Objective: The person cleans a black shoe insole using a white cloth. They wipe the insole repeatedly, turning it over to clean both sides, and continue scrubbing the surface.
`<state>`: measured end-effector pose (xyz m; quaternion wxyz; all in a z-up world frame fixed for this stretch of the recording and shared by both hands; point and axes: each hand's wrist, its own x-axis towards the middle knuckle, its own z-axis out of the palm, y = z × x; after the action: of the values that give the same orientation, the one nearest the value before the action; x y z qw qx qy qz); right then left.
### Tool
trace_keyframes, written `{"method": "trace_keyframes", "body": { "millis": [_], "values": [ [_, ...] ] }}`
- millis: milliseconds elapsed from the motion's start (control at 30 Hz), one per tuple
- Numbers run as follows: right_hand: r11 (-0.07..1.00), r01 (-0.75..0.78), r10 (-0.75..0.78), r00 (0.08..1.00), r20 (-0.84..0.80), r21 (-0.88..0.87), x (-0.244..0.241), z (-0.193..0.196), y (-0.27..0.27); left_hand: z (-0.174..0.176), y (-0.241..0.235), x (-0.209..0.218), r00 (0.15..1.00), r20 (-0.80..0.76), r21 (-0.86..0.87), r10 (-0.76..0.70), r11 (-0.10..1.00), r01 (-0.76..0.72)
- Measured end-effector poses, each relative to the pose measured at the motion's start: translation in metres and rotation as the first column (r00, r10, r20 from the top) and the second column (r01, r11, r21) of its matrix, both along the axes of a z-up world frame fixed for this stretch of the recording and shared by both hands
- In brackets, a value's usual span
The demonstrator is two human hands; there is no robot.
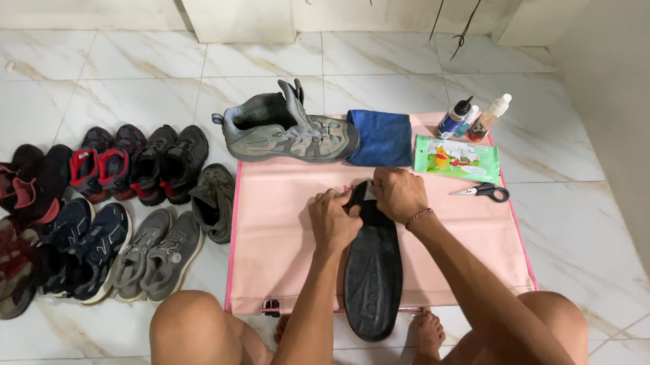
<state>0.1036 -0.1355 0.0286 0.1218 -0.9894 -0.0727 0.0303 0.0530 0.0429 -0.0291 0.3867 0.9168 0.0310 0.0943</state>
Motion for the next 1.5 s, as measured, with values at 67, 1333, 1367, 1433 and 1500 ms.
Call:
{"method": "trace_keyframes", "body": {
  "millis": [67,1333,1367,1433,1500],
  "values": [
    [0.995,-0.002,0.001,1.0,-0.004,-0.095,0.0,0.006,-0.013,0.006,-0.003,-0.003,1.0,-0.011,-0.001,0.007,1.0,-0.007],
    [0.993,0.005,0.004,0.997,0.078,-0.115,0.005,0.017,-0.051,0.003,-0.006,-0.001,1.0,0.021,0.051,0.0,0.999,-0.001],
    [1.0,-0.002,0.003,0.992,0.129,-0.009,0.003,0.018,-0.034,0.001,-0.005,-0.001,1.0,0.022,0.062,0.009,0.998,-0.011],
    [0.995,-0.002,-0.014,0.986,0.163,0.099,-0.001,0.01,-0.013,0.0,-0.006,-0.006,1.0,0.008,0.076,0.007,0.997,-0.008],
    [0.991,-0.112,0.122,0.982,0.146,-0.073,0.01,-0.002,0.007,0.006,-0.001,0.001,0.999,0.044,0.03,-0.004,1.0,0.003]
  ]
}}
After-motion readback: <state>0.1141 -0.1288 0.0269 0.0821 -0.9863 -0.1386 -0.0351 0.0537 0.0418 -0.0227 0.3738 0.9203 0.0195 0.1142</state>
